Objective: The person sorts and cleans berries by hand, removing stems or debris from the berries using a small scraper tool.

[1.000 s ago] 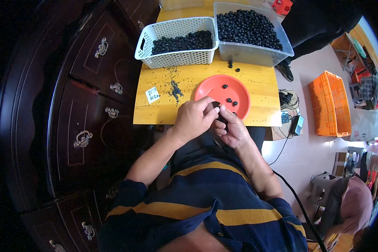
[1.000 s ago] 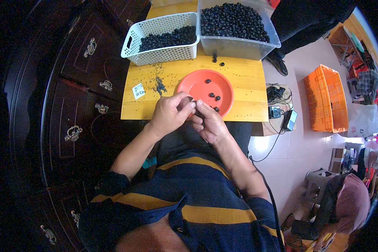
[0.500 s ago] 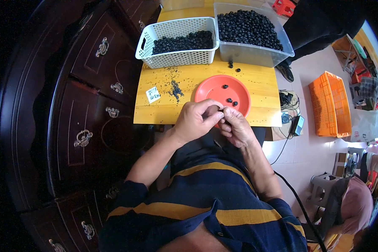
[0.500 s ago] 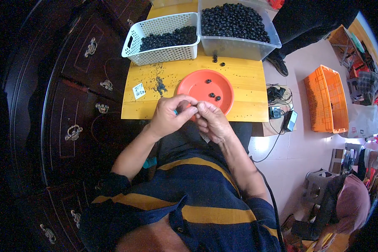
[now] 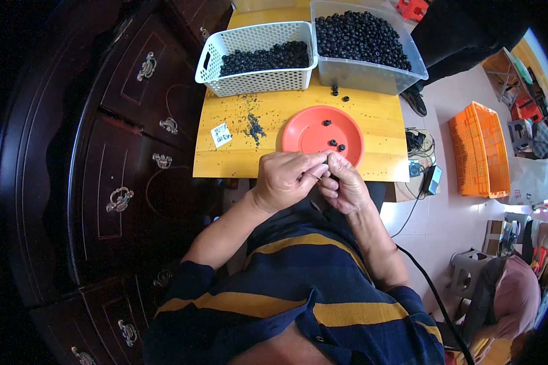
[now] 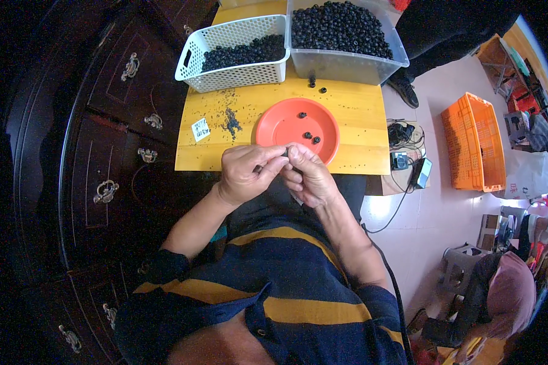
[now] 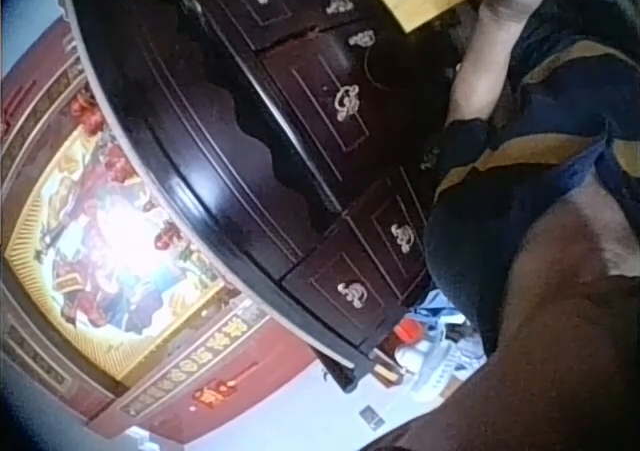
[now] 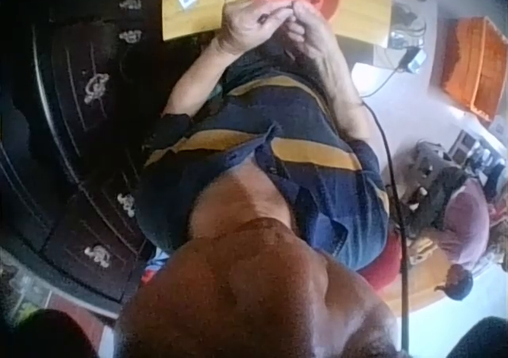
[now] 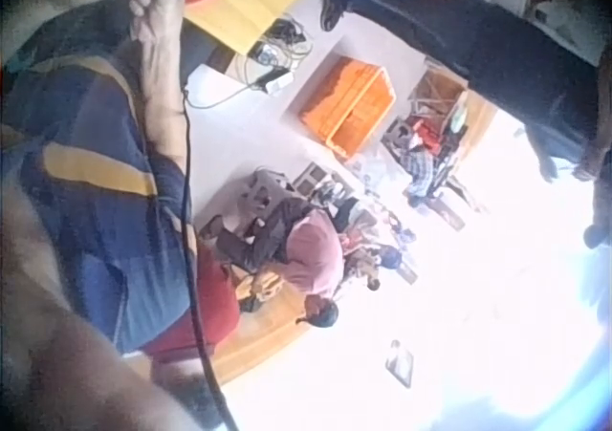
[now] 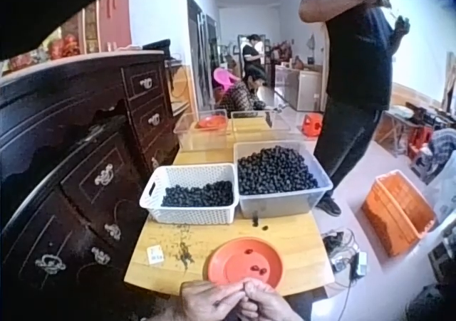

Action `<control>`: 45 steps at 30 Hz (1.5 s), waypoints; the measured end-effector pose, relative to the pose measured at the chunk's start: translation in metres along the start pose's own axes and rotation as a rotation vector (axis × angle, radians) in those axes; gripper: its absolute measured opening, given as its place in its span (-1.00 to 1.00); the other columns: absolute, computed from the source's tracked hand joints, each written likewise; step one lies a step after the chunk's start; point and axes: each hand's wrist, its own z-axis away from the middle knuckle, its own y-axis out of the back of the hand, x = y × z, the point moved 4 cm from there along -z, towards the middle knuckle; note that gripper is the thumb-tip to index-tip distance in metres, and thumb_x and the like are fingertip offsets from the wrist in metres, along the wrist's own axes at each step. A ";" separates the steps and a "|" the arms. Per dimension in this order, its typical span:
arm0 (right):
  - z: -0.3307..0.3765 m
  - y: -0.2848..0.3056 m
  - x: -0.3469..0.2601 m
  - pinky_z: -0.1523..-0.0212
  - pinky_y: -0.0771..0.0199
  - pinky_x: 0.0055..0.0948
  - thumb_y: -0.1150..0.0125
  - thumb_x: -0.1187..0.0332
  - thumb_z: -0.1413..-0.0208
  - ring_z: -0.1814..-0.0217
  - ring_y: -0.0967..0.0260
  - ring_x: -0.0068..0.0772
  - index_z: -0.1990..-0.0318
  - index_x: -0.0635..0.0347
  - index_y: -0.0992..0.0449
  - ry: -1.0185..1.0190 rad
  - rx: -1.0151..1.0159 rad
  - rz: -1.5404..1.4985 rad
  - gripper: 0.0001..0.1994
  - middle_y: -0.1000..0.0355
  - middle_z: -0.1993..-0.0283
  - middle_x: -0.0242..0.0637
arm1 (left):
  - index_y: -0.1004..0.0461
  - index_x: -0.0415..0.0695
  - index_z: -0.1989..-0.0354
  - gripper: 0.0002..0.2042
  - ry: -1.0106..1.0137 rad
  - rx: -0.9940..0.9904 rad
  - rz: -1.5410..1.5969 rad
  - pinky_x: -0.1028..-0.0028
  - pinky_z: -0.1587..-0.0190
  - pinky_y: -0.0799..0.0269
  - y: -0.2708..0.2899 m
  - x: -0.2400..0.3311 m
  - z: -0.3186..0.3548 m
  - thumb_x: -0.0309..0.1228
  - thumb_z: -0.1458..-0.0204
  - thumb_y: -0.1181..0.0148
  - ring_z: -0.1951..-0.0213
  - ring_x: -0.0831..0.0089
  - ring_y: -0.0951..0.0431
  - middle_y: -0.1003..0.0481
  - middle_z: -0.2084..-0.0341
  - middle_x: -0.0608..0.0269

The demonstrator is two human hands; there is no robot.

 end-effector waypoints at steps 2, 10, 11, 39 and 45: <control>-0.001 0.000 -0.001 0.66 -0.03 -0.76 -0.25 0.08 -0.31 0.59 -0.04 -0.79 0.15 0.10 -0.49 0.005 -0.014 -0.012 -0.72 -0.33 0.38 -0.52 | -0.59 -0.16 0.29 -0.86 -0.077 0.019 -0.025 0.49 0.50 -0.45 0.002 -0.001 0.002 -0.55 -0.01 -0.44 0.56 0.56 -0.59 -0.60 0.56 0.24; 0.003 -0.002 -0.007 0.66 0.01 -0.74 -0.24 0.10 -0.32 0.63 -0.02 -0.80 0.10 0.08 -0.48 0.002 -0.092 0.121 -0.74 -0.37 0.40 -0.51 | -0.49 -0.12 0.36 -0.56 0.257 -0.285 0.018 0.33 0.49 -0.48 0.014 -0.011 -0.010 0.01 0.05 -0.50 0.56 0.22 -0.63 -0.58 0.57 0.16; 0.003 -0.003 -0.008 0.66 0.01 -0.74 -0.24 0.10 -0.32 0.63 -0.02 -0.80 0.10 0.08 -0.48 -0.003 -0.093 0.120 -0.74 -0.37 0.40 -0.51 | -0.49 -0.11 0.36 -0.54 0.206 -0.317 -0.013 0.31 0.49 -0.48 0.013 -0.011 -0.011 0.04 0.05 -0.48 0.55 0.19 -0.62 -0.58 0.57 0.16; 0.002 0.000 -0.004 0.69 0.05 -0.74 -0.27 0.16 -0.32 0.66 0.04 -0.82 0.12 0.09 -0.47 -0.040 -0.162 0.146 -0.77 -0.32 0.46 -0.55 | -0.45 -0.08 0.40 -0.51 0.023 -0.361 -0.160 0.27 0.51 -0.48 0.012 -0.005 -0.014 0.15 -0.02 -0.35 0.53 0.18 -0.63 -0.56 0.58 0.22; 0.000 0.004 -0.002 0.68 0.01 -0.75 -0.25 0.17 -0.32 0.65 0.02 -0.81 0.10 0.07 -0.48 -0.062 -0.184 0.109 -0.79 -0.32 0.47 -0.55 | -0.48 -0.10 0.37 -0.54 0.057 -0.399 -0.162 0.26 0.51 -0.48 0.011 -0.007 -0.011 0.12 -0.07 -0.32 0.53 0.18 -0.63 -0.57 0.59 0.21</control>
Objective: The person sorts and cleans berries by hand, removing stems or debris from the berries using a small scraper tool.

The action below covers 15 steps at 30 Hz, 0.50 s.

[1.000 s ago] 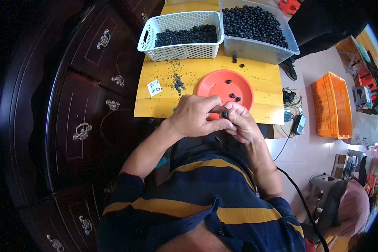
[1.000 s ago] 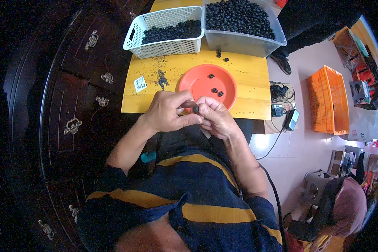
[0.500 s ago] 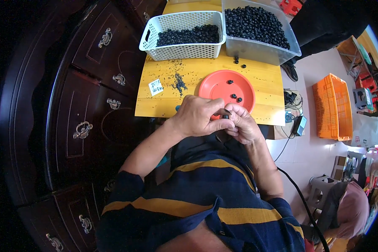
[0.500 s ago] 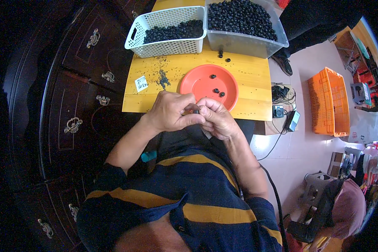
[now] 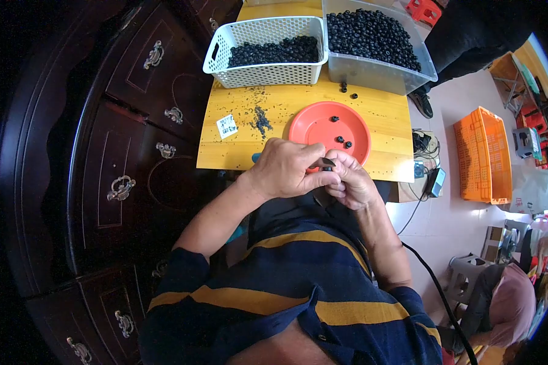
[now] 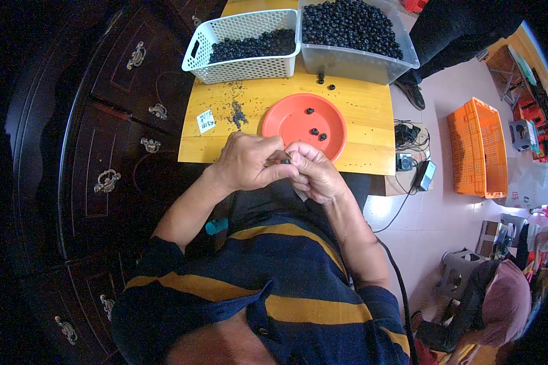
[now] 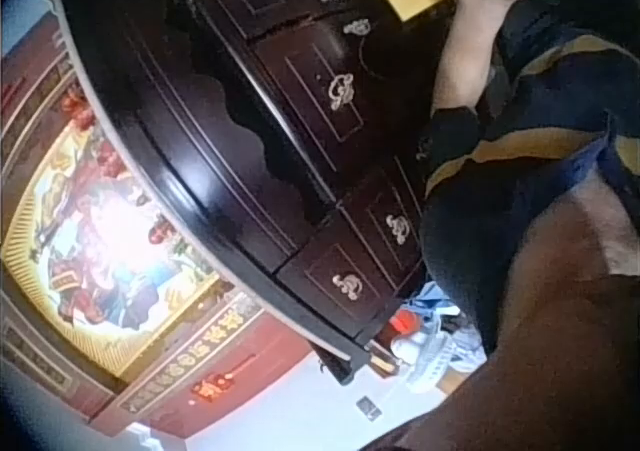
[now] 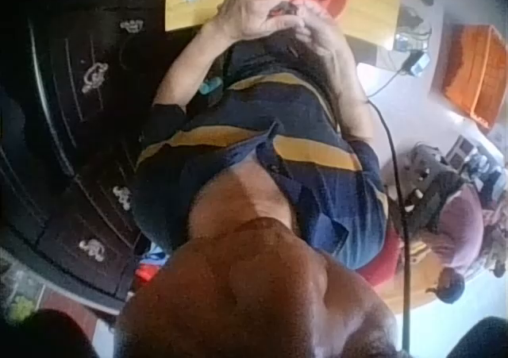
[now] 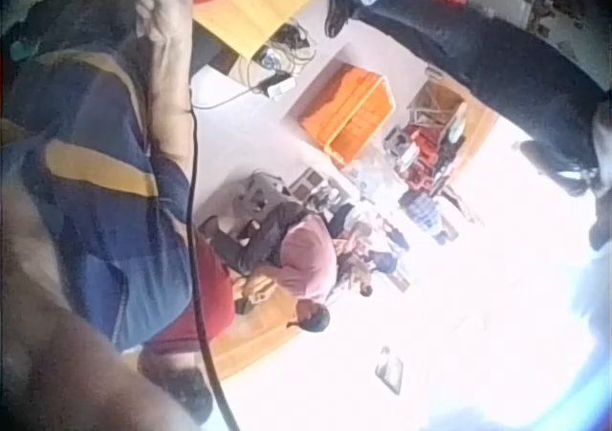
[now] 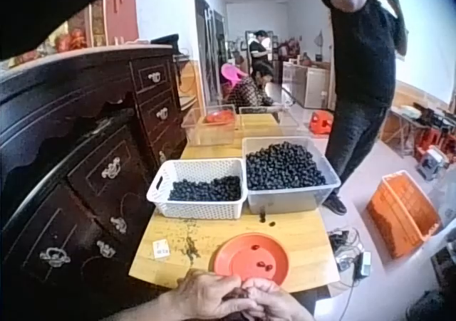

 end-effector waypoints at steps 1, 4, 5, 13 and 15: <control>0.000 -0.001 0.000 0.68 0.00 -0.75 -0.25 0.17 -0.33 0.65 0.01 -0.80 0.10 0.07 -0.48 -0.004 0.012 -0.014 -0.80 -0.33 0.46 -0.55 | -0.48 -0.10 0.37 -0.54 0.001 0.000 0.000 0.26 0.51 -0.48 0.000 0.000 0.000 0.12 -0.07 -0.32 0.53 0.18 -0.63 -0.57 0.59 0.21; 0.000 -0.001 0.001 0.67 -0.01 -0.76 -0.23 0.19 -0.34 0.63 -0.02 -0.81 0.13 0.05 -0.46 -0.028 0.073 -0.061 -0.82 -0.33 0.46 -0.55 | -0.50 -0.10 0.37 -0.53 0.011 -0.009 -0.030 0.25 0.52 -0.47 -0.002 -0.002 0.000 0.12 -0.08 -0.30 0.55 0.16 -0.62 -0.57 0.60 0.20; 0.000 -0.001 0.001 0.67 -0.01 -0.76 -0.23 0.19 -0.34 0.63 -0.02 -0.81 0.13 0.05 -0.46 -0.028 0.074 -0.061 -0.82 -0.33 0.46 -0.55 | -0.51 -0.10 0.37 -0.53 0.021 -0.013 -0.036 0.24 0.51 -0.48 -0.002 -0.002 0.000 0.12 -0.08 -0.30 0.55 0.15 -0.62 -0.57 0.61 0.19; 0.001 -0.005 0.004 0.67 -0.06 -0.75 -0.18 0.24 -0.37 0.61 -0.07 -0.78 0.20 0.03 -0.40 -0.060 0.130 -0.170 -0.86 -0.31 0.44 -0.54 | -0.51 -0.11 0.39 -0.53 0.054 -0.020 -0.041 0.17 0.50 -0.48 -0.006 -0.008 0.001 0.12 -0.07 -0.30 0.54 0.10 -0.61 -0.56 0.62 0.16; 0.001 -0.003 0.006 0.67 -0.06 -0.75 -0.17 0.25 -0.37 0.60 -0.08 -0.78 0.20 0.03 -0.40 -0.066 0.126 -0.185 -0.86 -0.31 0.44 -0.53 | -0.48 -0.11 0.43 -0.52 0.061 -0.037 -0.029 0.15 0.50 -0.46 -0.008 -0.011 0.002 0.13 -0.08 -0.29 0.55 0.07 -0.60 -0.54 0.64 0.15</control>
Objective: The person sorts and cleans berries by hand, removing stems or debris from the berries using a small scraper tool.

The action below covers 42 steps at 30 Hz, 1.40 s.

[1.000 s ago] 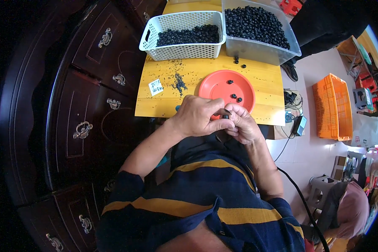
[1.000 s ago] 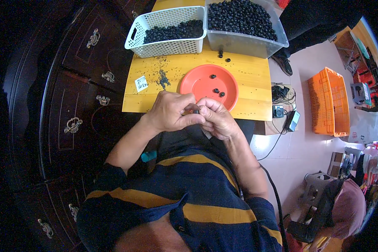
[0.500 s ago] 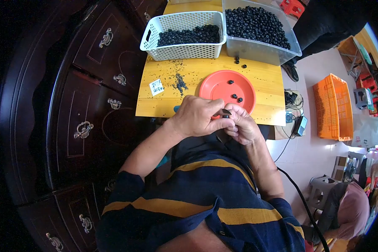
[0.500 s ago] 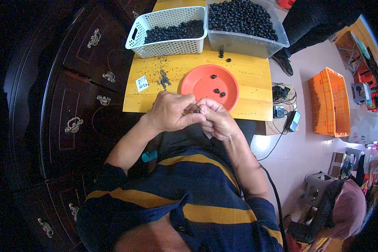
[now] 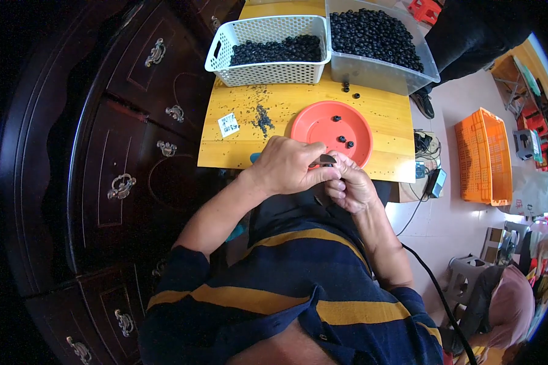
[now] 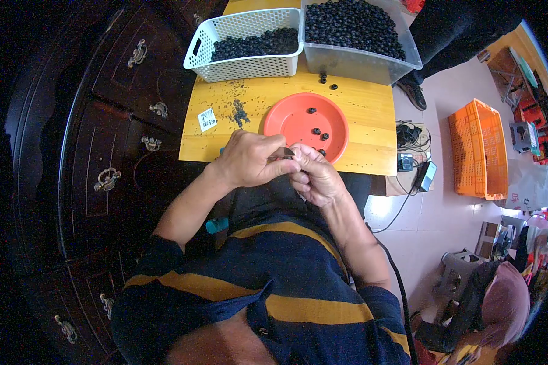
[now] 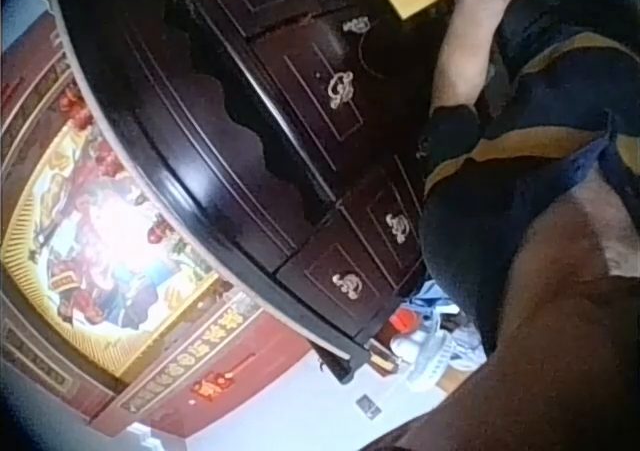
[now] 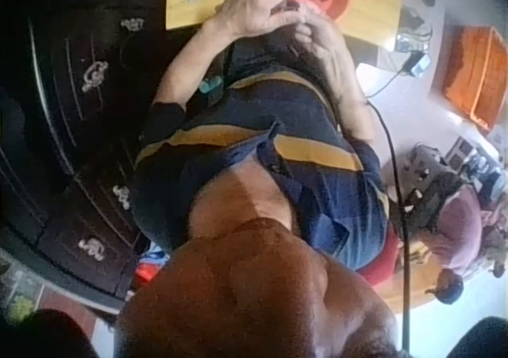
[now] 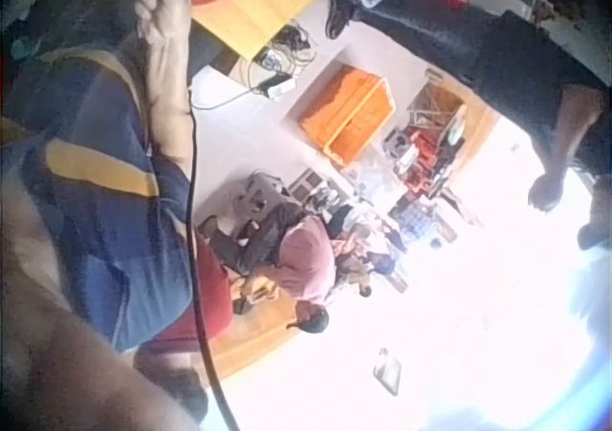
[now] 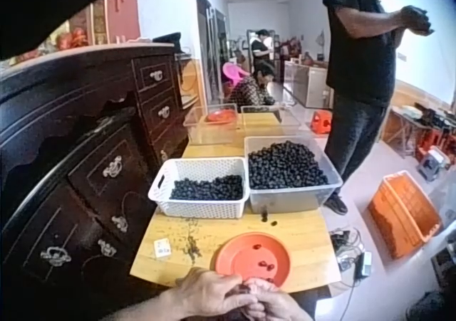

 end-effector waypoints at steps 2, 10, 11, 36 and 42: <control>0.000 0.000 0.000 0.67 -0.07 -0.75 -0.17 0.26 -0.38 0.60 -0.09 -0.77 0.21 0.03 -0.40 -0.008 -0.004 -0.014 -0.87 -0.31 0.44 -0.52 | -0.46 -0.11 0.45 -0.51 0.007 -0.011 0.005 0.14 0.50 -0.45 -0.003 -0.003 0.000 0.13 -0.08 -0.28 0.56 0.06 -0.59 -0.53 0.65 0.14; -0.001 0.000 -0.001 0.67 -0.07 -0.75 -0.18 0.28 -0.36 0.60 -0.10 -0.76 0.20 0.05 -0.40 -0.017 -0.001 -0.023 -0.87 -0.33 0.43 -0.49 | -0.43 -0.12 0.50 -0.54 -0.011 -0.048 -0.043 0.20 0.54 -0.43 0.001 -0.002 -0.002 0.06 -0.08 -0.33 0.61 0.12 -0.58 -0.52 0.68 0.18; -0.001 0.000 -0.001 0.67 -0.07 -0.75 -0.18 0.28 -0.36 0.60 -0.10 -0.76 0.20 0.05 -0.40 -0.020 -0.003 -0.022 -0.87 -0.33 0.43 -0.49 | -0.44 -0.11 0.50 -0.53 0.005 -0.043 -0.022 0.17 0.52 -0.44 0.001 -0.002 -0.001 0.08 -0.08 -0.31 0.59 0.09 -0.58 -0.50 0.69 0.16; 0.000 -0.011 -0.003 0.67 -0.10 -0.75 -0.19 0.26 -0.36 0.59 -0.12 -0.77 0.13 0.01 -0.42 -0.006 0.053 0.009 -0.89 -0.30 0.46 -0.56 | -0.47 -0.08 0.43 -0.52 -0.011 0.042 0.007 0.21 0.52 -0.47 0.007 -0.001 -0.004 0.15 -0.06 -0.30 0.54 0.14 -0.63 -0.58 0.62 0.21; -0.002 -0.008 -0.002 0.67 -0.08 -0.75 -0.19 0.26 -0.36 0.60 -0.11 -0.77 0.13 0.02 -0.44 -0.022 0.075 -0.026 -0.89 -0.31 0.45 -0.56 | -0.44 -0.12 0.44 -0.50 -0.041 0.049 -0.006 0.25 0.51 -0.50 0.006 -0.002 -0.004 0.14 -0.10 -0.29 0.55 0.16 -0.64 -0.58 0.61 0.16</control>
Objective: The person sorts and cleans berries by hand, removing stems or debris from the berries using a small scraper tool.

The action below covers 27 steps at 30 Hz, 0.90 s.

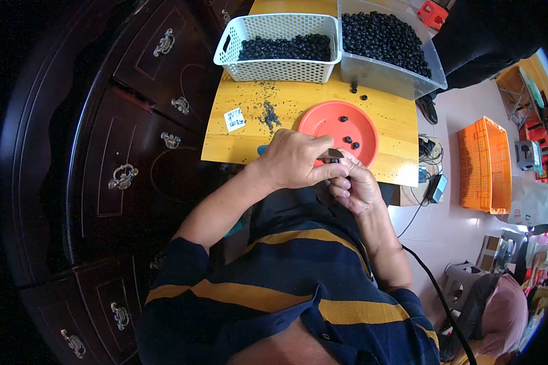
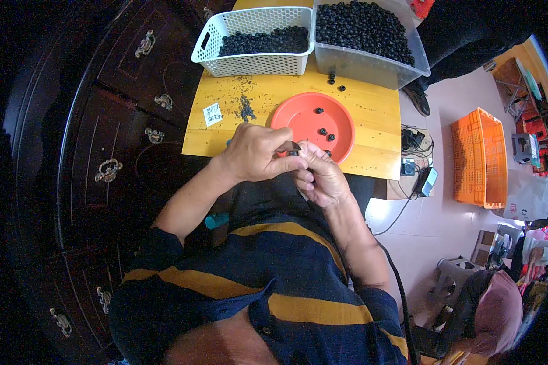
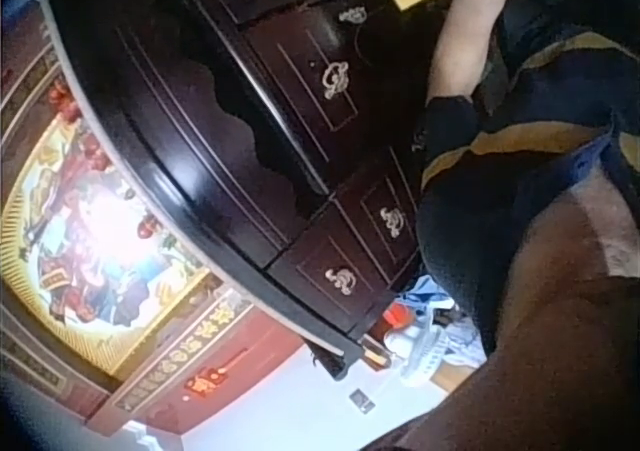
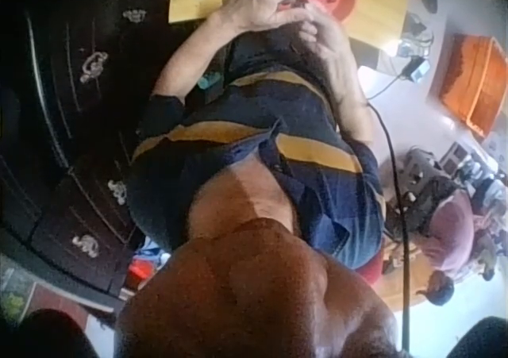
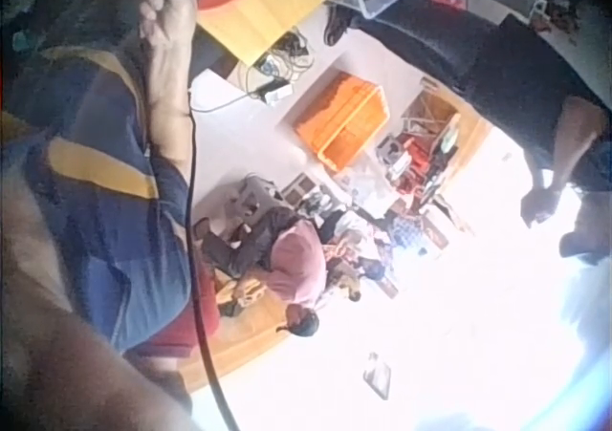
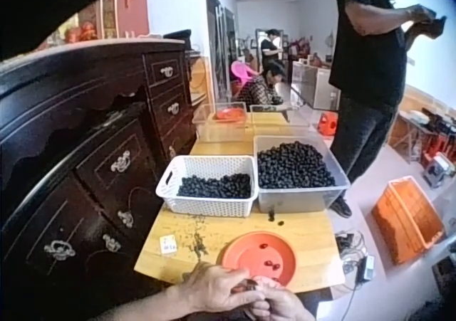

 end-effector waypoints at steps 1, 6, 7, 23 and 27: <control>0.000 0.000 0.000 0.67 -0.08 -0.75 -0.20 0.26 -0.36 0.61 -0.11 -0.77 0.12 0.02 -0.44 -0.004 0.009 0.002 -0.89 -0.32 0.46 -0.55 | -0.44 -0.12 0.44 -0.50 0.000 -0.001 0.001 0.25 0.51 -0.50 0.001 0.001 0.000 0.14 -0.10 -0.29 0.55 0.16 -0.64 -0.58 0.61 0.16; 0.000 0.001 0.002 0.68 -0.08 -0.75 -0.21 0.24 -0.35 0.61 -0.11 -0.78 0.11 0.02 -0.45 -0.011 0.015 -0.008 -0.87 -0.32 0.46 -0.55 | -0.44 -0.11 0.41 -0.54 0.005 0.018 0.004 0.24 0.50 -0.51 0.005 0.005 0.000 0.09 -0.08 -0.33 0.53 0.16 -0.66 -0.60 0.58 0.18; 0.000 0.001 0.002 0.67 -0.08 -0.75 -0.21 0.23 -0.35 0.61 -0.11 -0.77 0.11 0.02 -0.45 -0.009 0.007 -0.016 -0.87 -0.33 0.45 -0.54 | -0.44 -0.11 0.41 -0.54 0.005 0.018 0.004 0.24 0.50 -0.51 0.004 0.005 0.000 0.09 -0.08 -0.33 0.53 0.16 -0.66 -0.60 0.58 0.18; 0.000 0.004 0.004 0.66 -0.10 -0.74 -0.20 0.25 -0.35 0.59 -0.12 -0.77 0.17 0.00 -0.42 0.025 0.023 -0.060 -0.88 -0.36 0.42 -0.52 | -0.46 -0.12 0.47 -0.57 0.083 -0.055 0.011 0.10 0.49 -0.48 -0.007 -0.002 0.002 0.04 -0.10 -0.29 0.54 0.02 -0.61 -0.55 0.65 0.08; 0.001 0.000 0.004 0.66 -0.10 -0.73 -0.20 0.25 -0.36 0.60 -0.11 -0.76 0.20 0.01 -0.42 0.041 0.075 -0.089 -0.88 -0.35 0.42 -0.53 | -0.42 -0.11 0.50 -0.56 0.077 -0.045 -0.014 0.17 0.51 -0.46 -0.010 -0.002 0.004 0.03 -0.12 -0.31 0.57 0.08 -0.60 -0.52 0.66 0.17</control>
